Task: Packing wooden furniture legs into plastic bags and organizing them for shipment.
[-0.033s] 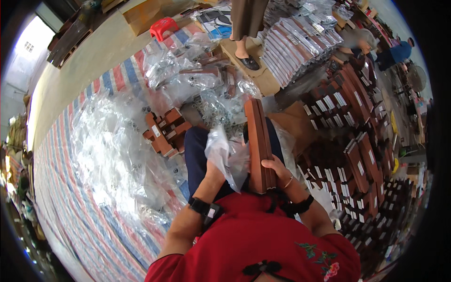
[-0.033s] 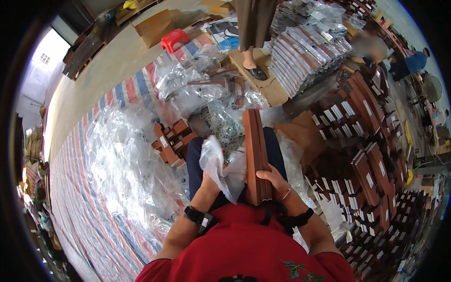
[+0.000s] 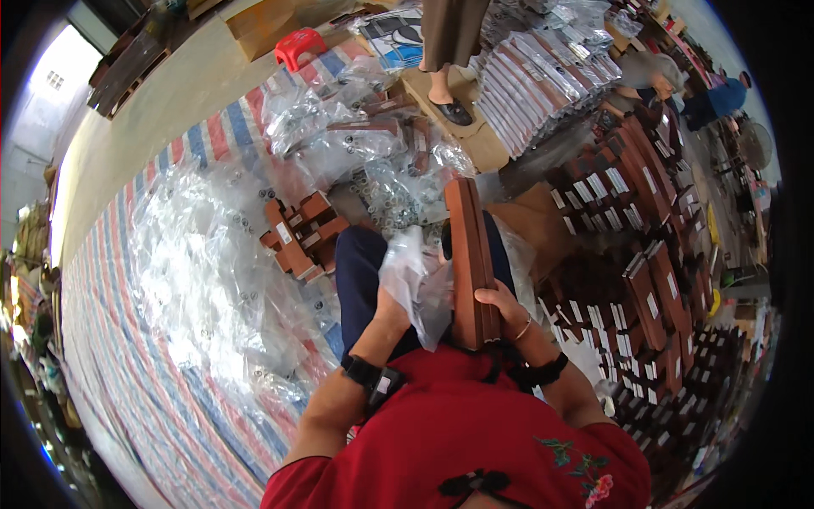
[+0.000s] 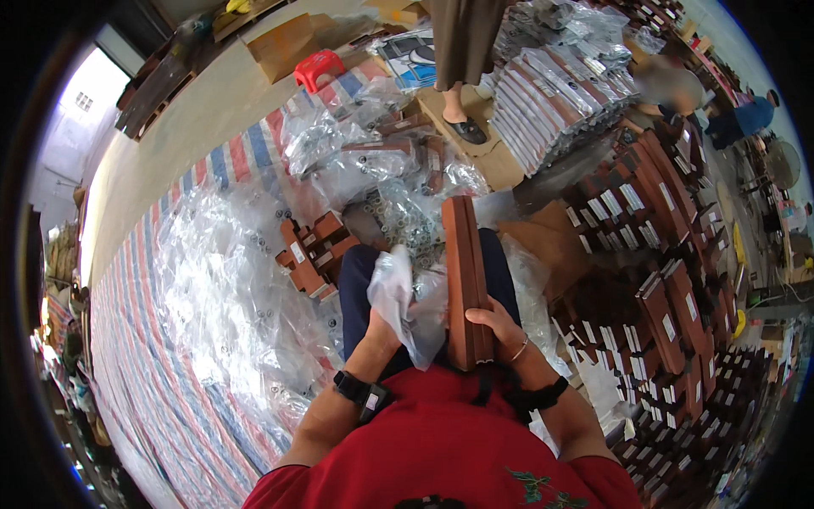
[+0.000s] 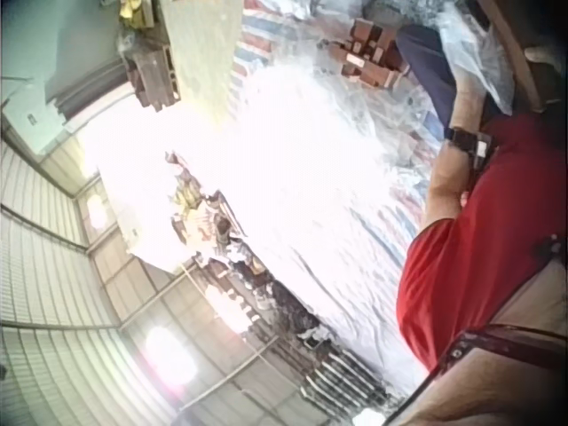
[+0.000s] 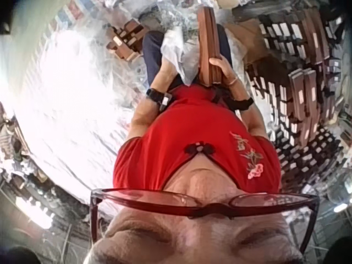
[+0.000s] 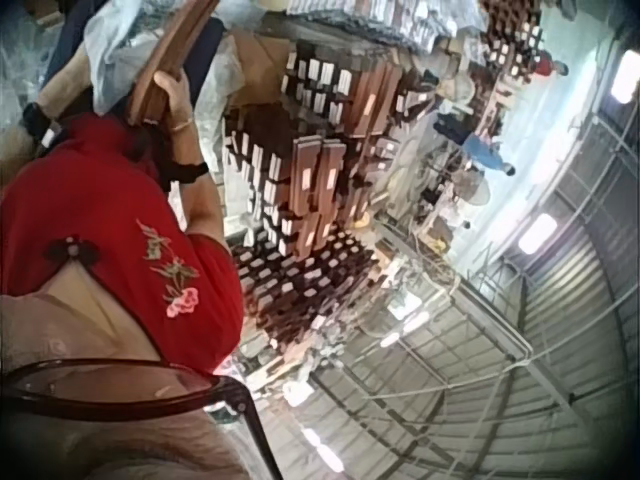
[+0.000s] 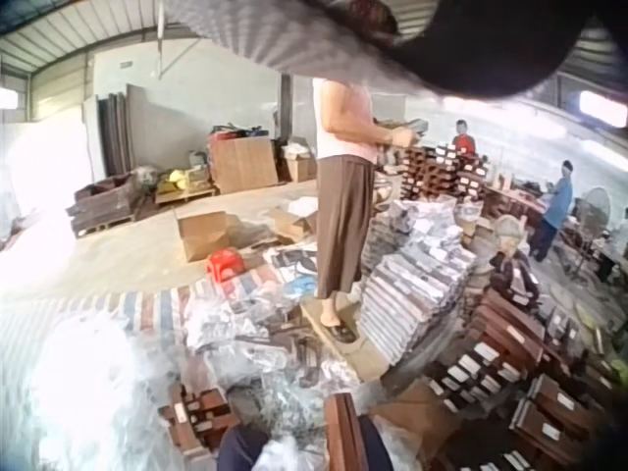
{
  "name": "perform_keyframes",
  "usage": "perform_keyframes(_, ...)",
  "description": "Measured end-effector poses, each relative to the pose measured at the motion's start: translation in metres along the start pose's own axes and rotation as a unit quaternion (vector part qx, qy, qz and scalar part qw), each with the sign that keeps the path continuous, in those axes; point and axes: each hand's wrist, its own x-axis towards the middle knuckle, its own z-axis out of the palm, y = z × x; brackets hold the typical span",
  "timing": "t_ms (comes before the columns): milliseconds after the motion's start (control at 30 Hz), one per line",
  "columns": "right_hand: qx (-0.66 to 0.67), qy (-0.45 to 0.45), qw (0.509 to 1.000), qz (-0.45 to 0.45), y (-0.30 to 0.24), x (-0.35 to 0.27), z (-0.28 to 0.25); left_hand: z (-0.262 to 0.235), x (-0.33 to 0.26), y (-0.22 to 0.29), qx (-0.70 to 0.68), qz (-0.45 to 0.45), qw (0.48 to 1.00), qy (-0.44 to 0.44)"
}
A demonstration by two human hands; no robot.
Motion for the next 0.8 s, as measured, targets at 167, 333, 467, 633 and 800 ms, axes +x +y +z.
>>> perform_keyframes(167, -0.02, 0.024, 0.999, -0.018, 0.005, -0.002, -0.008, 0.036, -0.027, 0.001, 0.512, 0.063, 0.855, -0.052)
perform_keyframes(333, -0.023, 0.027, 0.999, -0.015, -0.002, 0.007, -0.008, 0.03, -0.024, 0.014, 0.675, 0.137, 0.72, -0.09)
perform_keyframes(467, -0.097, 0.078, 0.988, -0.094, -0.021, -0.002, -0.007, 0.069, -0.013, 0.063, 0.665, 0.33, 0.67, -0.012)
perform_keyframes(633, -0.303, 0.126, 0.933, -0.147, 0.003, 0.012, -0.01, 0.118, -0.033, 0.056, 0.411, 0.199, 0.885, -0.09)
perform_keyframes(800, -0.489, 0.119, 0.846, -0.178, 0.015, 0.03, 0.019, 0.044, -0.011, -0.011, 0.299, -0.069, 0.951, -0.037)
